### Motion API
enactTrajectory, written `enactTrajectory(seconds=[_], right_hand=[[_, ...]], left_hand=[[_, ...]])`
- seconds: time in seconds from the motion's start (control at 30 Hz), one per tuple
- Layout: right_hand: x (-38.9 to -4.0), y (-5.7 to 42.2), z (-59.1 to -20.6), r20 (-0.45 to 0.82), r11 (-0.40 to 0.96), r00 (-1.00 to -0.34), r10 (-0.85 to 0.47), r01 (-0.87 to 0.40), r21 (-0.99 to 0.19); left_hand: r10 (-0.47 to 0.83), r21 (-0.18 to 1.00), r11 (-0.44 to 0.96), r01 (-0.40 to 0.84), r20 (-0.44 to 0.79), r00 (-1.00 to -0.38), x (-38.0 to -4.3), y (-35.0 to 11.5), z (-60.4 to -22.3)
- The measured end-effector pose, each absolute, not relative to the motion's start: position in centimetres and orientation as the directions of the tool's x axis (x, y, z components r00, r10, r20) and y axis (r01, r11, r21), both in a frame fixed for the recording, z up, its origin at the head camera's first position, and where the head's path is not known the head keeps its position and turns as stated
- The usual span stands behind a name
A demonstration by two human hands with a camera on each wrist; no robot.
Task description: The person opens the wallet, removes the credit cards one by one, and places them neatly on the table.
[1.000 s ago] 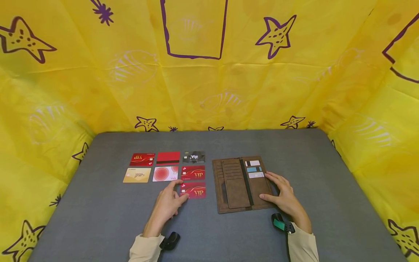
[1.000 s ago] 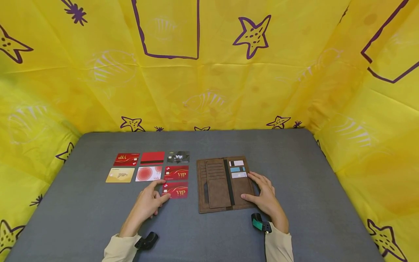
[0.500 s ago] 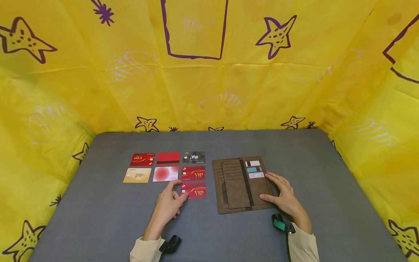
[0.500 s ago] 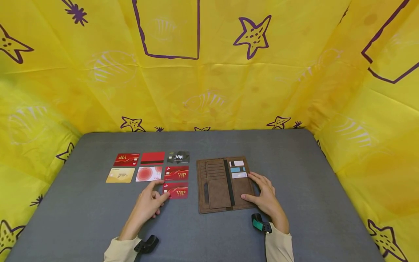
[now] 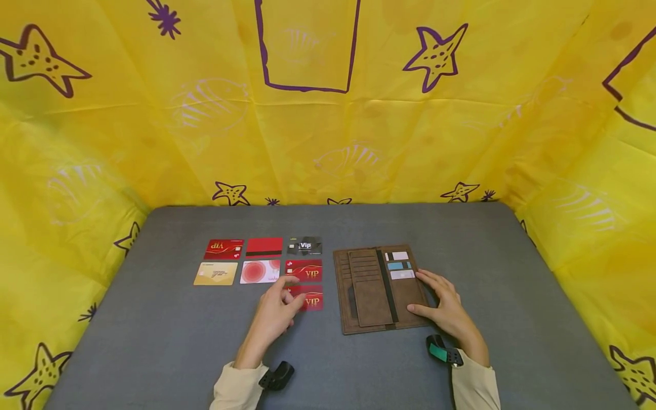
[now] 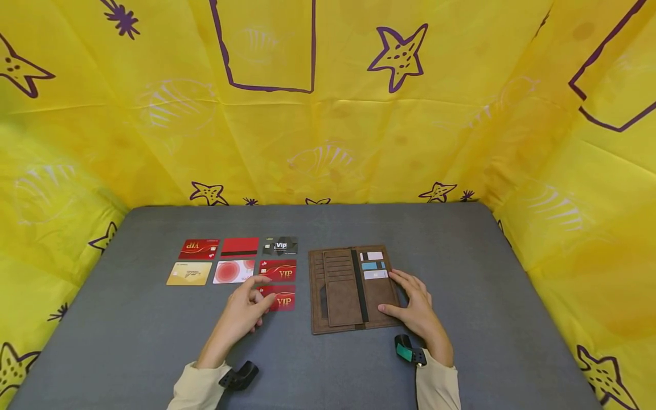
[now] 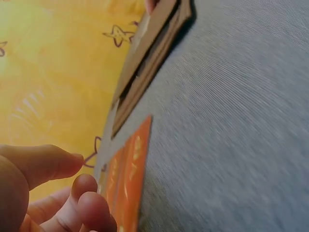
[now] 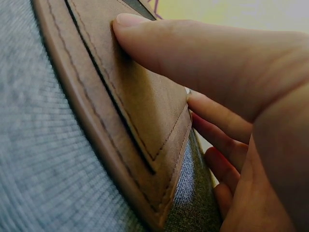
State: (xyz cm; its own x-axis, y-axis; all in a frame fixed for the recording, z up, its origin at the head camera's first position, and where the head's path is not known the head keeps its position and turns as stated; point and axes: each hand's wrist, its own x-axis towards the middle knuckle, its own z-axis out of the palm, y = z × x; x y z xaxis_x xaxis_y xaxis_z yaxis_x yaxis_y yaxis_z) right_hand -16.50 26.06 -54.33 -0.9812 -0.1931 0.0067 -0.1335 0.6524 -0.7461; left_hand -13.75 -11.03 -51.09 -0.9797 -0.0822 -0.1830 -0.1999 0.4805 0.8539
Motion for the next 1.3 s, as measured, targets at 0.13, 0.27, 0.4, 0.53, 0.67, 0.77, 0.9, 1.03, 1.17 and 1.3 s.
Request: enactTrajectory(seconds=[0.13,0.27,0.4,0.53,0.67,0.77,0.9,1.03,1.17,1.3], right_hand=[[-16.5,26.1,-54.3,0.006,0.654,-0.981,-0.193,-0.133,-0.744],[-16.5,26.1,-54.3,0.006,0.655,-0.981,-0.194,-0.134,-0.744],[-16.4,26.1,-54.3,0.007,0.656,-0.982,-0.191,-0.133,-0.743],[-16.4,26.1,-54.3,0.013,0.654,-0.981,-0.192,-0.137,-0.744],[-16.4,26.1,-54.2,0.013,0.649,-0.981,-0.194,-0.139,-0.748],[-16.4,26.1,-54.2,0.009,0.648,-0.981,-0.194,-0.135,-0.75],[-16.4,26.1,-54.1,0.008,0.648,-0.982,-0.189,-0.131,-0.75],[-16.6,26.1,-54.2,0.012,0.648,-0.982,-0.189,-0.134,-0.749],[-16.6,26.1,-54.4,0.024,0.641,-0.981,-0.191,-0.143,-0.754],[-16.6,26.1,-54.4,0.021,0.639,-0.982,-0.186,-0.137,-0.757]], left_hand=[[-0.051,0.864,0.475,-0.166,-0.162,-0.986,-14.4,-10.2,-50.8],[-0.023,0.873,0.467,-0.137,-0.143,-0.989,-15.1,-9.4,-50.7],[0.008,0.881,0.46,-0.11,-0.128,-0.992,-15.9,-8.4,-50.7],[0.048,0.889,0.45,-0.082,-0.116,-0.992,-16.6,-7.4,-50.6],[0.084,0.889,0.454,-0.056,-0.105,-0.991,-17.6,-6.6,-50.2],[0.105,0.886,0.462,-0.04,-0.1,-0.989,-18.5,-6.0,-50.1],[0.141,0.888,0.459,-0.034,-0.11,-0.984,-19.5,-5.2,-49.9],[0.173,0.886,0.463,-0.022,-0.115,-0.978,-20.4,-4.5,-49.9],[0.213,0.885,0.466,0.015,-0.095,-0.972,-21.3,-3.6,-50.1],[0.237,0.886,0.463,0.036,-0.084,-0.968,-22.0,-2.6,-50.4]])
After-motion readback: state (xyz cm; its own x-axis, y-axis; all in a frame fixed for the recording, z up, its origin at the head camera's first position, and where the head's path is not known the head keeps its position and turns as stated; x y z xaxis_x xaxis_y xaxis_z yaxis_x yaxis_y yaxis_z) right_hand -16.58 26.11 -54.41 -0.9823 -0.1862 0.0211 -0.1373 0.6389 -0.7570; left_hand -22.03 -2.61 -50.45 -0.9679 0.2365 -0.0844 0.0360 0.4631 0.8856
